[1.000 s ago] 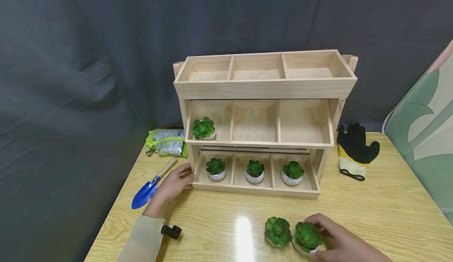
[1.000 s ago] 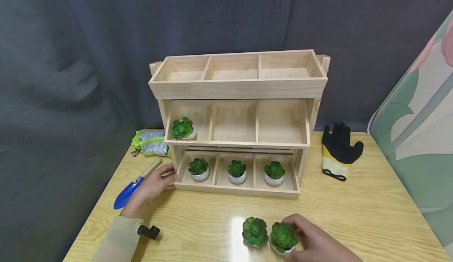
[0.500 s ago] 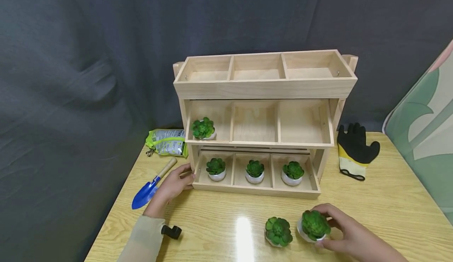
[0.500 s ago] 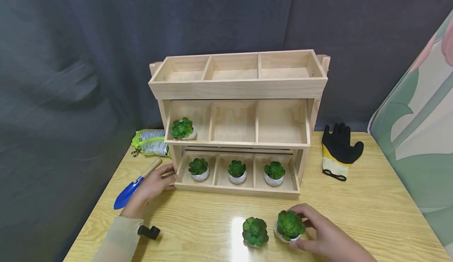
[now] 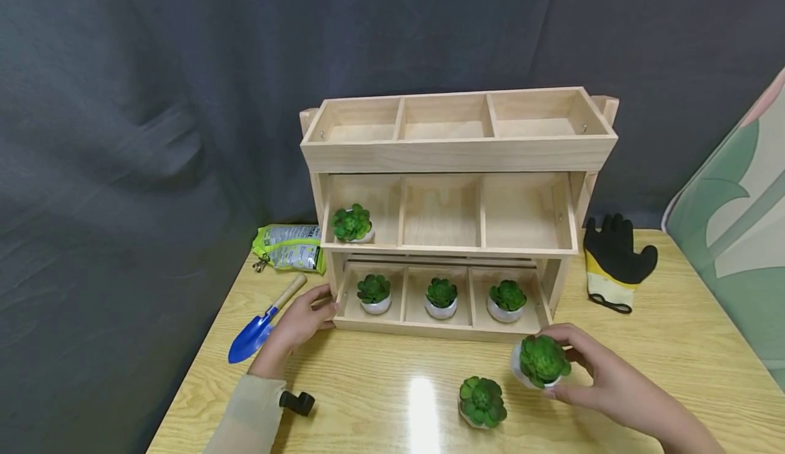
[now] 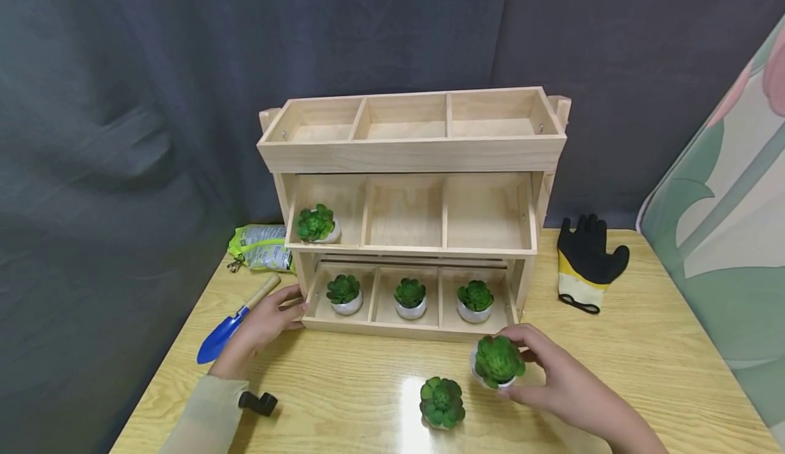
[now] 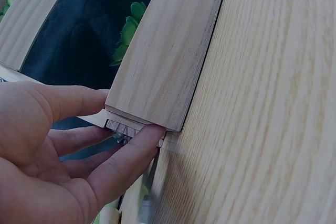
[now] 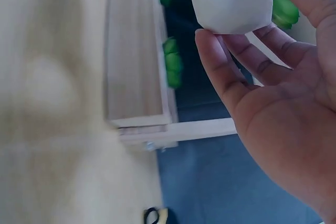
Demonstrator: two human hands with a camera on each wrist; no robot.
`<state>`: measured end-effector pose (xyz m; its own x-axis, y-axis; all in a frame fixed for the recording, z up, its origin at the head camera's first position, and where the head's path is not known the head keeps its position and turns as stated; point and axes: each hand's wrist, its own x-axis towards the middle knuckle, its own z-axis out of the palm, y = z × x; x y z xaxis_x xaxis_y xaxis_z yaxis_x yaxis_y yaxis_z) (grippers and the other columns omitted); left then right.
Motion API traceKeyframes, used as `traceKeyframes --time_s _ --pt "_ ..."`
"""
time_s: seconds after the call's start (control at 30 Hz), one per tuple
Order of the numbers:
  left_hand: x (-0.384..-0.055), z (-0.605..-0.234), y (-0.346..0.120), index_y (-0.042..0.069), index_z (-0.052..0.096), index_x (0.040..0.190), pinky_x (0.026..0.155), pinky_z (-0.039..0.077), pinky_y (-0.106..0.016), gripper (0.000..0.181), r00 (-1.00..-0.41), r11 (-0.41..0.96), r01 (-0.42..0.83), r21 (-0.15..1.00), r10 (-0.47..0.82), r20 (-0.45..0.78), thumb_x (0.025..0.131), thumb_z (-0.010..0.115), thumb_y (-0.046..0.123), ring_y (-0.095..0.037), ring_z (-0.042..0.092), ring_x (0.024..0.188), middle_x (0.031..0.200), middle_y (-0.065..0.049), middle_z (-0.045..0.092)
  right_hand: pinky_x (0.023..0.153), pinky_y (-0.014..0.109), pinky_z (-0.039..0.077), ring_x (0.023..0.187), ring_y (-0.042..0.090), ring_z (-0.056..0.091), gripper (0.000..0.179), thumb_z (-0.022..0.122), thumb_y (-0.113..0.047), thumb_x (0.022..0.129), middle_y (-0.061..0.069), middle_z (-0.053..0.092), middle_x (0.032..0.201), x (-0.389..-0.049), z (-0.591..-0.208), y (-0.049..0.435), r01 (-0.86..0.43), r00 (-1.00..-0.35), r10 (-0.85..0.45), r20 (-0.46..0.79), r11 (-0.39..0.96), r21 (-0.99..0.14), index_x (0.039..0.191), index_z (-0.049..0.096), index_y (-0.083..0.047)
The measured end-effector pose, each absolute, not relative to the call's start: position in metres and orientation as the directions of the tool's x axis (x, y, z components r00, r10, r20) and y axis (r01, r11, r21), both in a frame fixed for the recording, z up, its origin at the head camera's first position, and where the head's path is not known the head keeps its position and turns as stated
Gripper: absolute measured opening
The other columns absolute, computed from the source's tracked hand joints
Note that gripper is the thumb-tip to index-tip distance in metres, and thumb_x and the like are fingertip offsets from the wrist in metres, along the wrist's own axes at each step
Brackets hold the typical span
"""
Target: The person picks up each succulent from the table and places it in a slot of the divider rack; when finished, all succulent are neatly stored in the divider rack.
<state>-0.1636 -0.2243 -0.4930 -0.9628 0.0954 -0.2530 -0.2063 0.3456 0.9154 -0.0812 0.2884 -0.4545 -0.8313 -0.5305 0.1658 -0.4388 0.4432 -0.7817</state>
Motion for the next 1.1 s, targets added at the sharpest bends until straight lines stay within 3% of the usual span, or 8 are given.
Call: traceKeyframes --time_s 0.23,0.4,0.57,0.87,1.1 --pt "-0.165 -0.494 -0.225 0.003 0.039 0.164 0.1 0.064 -0.051 0.059 -0.963 0.344 -0.21 0.915 0.091 -0.255 0.11 0.06 0.012 -0.052 0.053 0.145 0.165 -0.029 0.043 0.094 0.012 0.051 0.115 -0.002 0.061 0.069 0.09 -0.011 0.086 -0.014 0.059 0.136 -0.096 -0.423 0.275 -0.478 -0.835 -0.501 0.227 0.459 -0.748 0.144 0.055 -0.02" --pt "-0.165 -0.495 -0.224 0.002 0.04 0.163 0.1 0.064 -0.051 0.058 -0.964 0.347 -0.204 0.915 0.091 -0.249 0.109 0.06 0.011 -0.052 0.053 0.145 0.165 -0.029 0.043 0.099 0.007 0.048 0.121 -0.004 0.058 0.072 0.089 0.001 0.083 -0.011 0.058 0.138 -0.111 -0.407 0.264 -0.563 -0.788 -0.522 0.327 0.395 -0.726 0.145 0.055 -0.013" --pt "-0.165 -0.495 -0.224 0.003 0.039 0.164 0.101 0.064 -0.051 0.059 -0.962 0.348 -0.211 0.913 0.094 -0.258 0.109 0.06 0.012 -0.052 0.053 0.146 0.166 -0.028 0.042 0.096 0.008 0.05 0.113 0.001 0.062 0.074 0.086 0.01 0.082 -0.01 0.058 0.138 -0.124 -0.392 0.253 -0.597 -0.762 -0.523 0.381 0.339 -0.728 0.146 0.055 -0.008" --pt "-0.165 -0.492 -0.226 0.003 0.037 0.165 0.102 0.064 -0.051 0.06 -0.958 0.354 -0.22 0.909 0.095 -0.269 0.11 0.059 0.013 -0.051 0.053 0.146 0.167 -0.028 0.04 0.088 0.013 0.057 0.107 0.002 0.066 0.068 0.086 0.003 0.087 -0.005 0.053 0.138 -0.146 -0.364 0.229 -0.535 -0.816 -0.468 0.338 0.39 -0.749 0.145 0.055 -0.013" --pt "-0.166 -0.493 -0.226 0.003 0.038 0.165 0.101 0.064 -0.05 0.059 -0.959 0.351 -0.221 0.91 0.093 -0.269 0.11 0.059 0.012 -0.051 0.054 0.145 0.167 -0.028 0.04 0.097 0.005 0.05 0.117 -0.002 0.056 0.067 0.084 0.005 0.088 0.005 0.055 0.137 -0.162 -0.345 0.212 -0.572 -0.801 -0.461 0.381 0.402 -0.715 0.146 0.055 -0.008"
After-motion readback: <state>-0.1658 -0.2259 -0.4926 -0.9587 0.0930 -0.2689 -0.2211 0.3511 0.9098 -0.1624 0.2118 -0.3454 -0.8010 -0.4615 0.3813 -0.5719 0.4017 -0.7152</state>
